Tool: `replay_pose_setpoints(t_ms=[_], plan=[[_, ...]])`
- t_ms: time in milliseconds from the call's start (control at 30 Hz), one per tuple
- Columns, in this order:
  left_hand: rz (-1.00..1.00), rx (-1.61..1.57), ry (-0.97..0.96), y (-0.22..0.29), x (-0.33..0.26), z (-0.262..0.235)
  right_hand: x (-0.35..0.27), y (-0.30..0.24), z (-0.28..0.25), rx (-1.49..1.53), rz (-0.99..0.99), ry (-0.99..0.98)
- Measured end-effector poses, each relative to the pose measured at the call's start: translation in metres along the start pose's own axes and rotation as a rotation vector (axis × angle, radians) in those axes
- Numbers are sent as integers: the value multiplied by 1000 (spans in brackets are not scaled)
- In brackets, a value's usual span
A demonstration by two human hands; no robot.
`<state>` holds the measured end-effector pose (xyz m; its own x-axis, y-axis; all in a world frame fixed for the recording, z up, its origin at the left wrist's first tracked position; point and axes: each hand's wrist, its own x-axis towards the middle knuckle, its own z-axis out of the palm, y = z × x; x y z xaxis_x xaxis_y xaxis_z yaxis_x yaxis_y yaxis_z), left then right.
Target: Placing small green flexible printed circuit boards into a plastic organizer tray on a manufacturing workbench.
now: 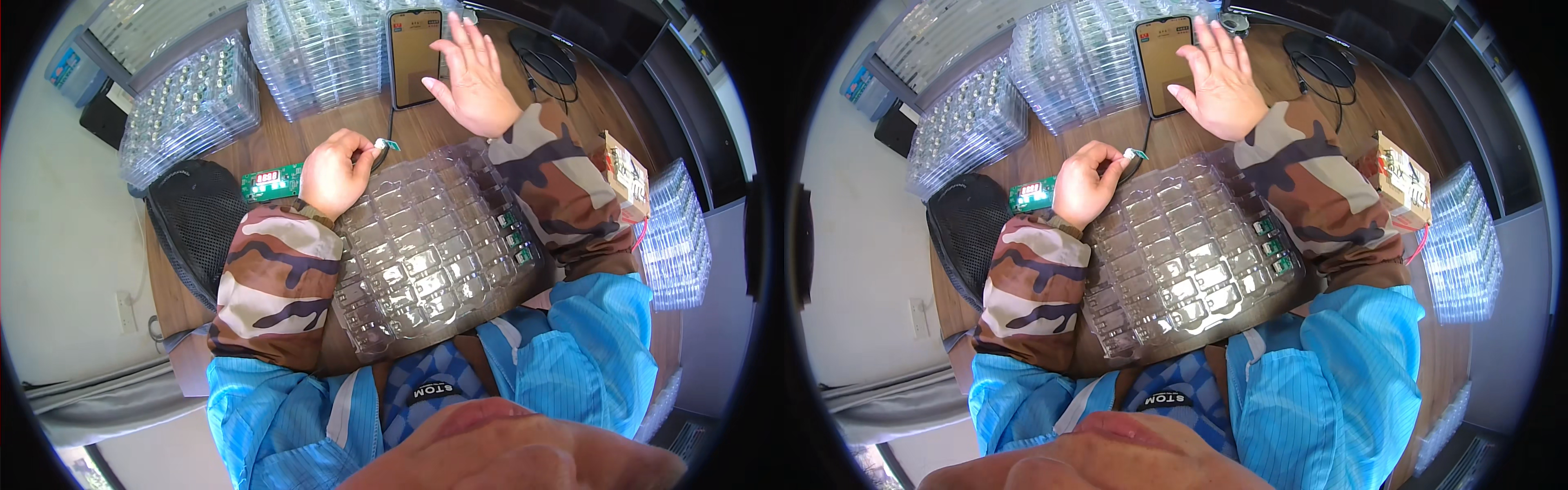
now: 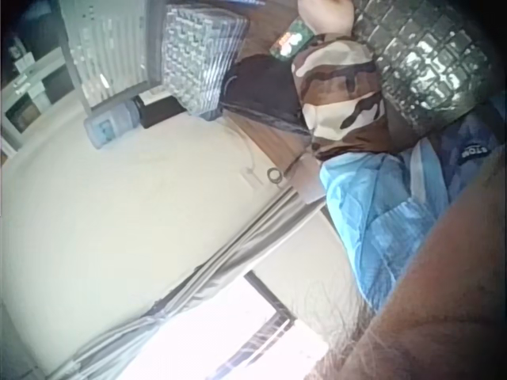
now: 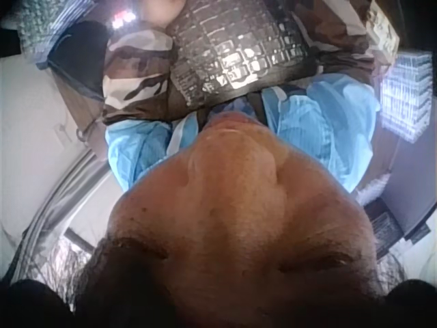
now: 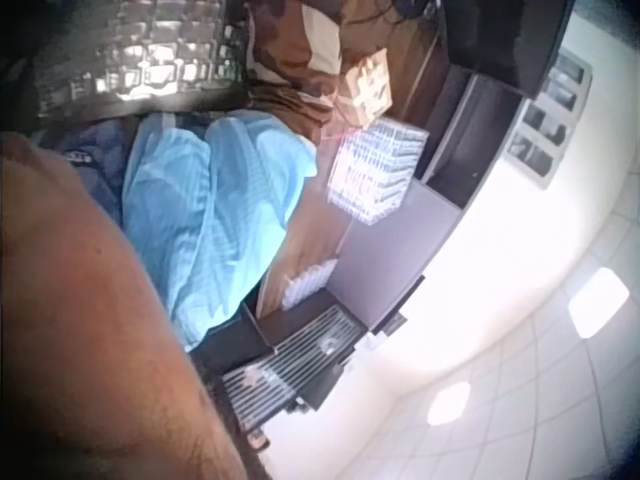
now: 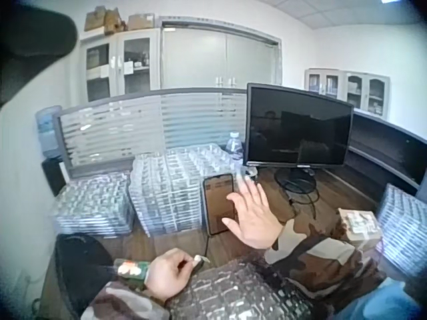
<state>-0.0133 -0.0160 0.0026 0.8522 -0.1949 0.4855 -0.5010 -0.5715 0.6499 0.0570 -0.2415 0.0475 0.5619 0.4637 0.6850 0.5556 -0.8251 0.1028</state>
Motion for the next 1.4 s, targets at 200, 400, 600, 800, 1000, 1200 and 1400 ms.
replay_pose_setpoints(t_ms=[200,400,600,800,1000,1200,1400], plan=[[34,15,7,-4,-2,0,-30,-4,-62,45,31,-190],[81,13,30,-13,4,2,-82,-18,-124,155,277,-314],[76,3,7,-21,9,1,-133,-15,-118,391,596,-198],[84,36,-2,-20,6,-1,-153,-12,-84,446,667,-86],[83,37,-4,-16,5,-1,-119,11,-69,328,477,-231],[88,43,-14,-12,5,0,-103,26,-25,144,345,-274],[165,71,-30,-12,6,0,-95,29,-18,127,385,-367]])
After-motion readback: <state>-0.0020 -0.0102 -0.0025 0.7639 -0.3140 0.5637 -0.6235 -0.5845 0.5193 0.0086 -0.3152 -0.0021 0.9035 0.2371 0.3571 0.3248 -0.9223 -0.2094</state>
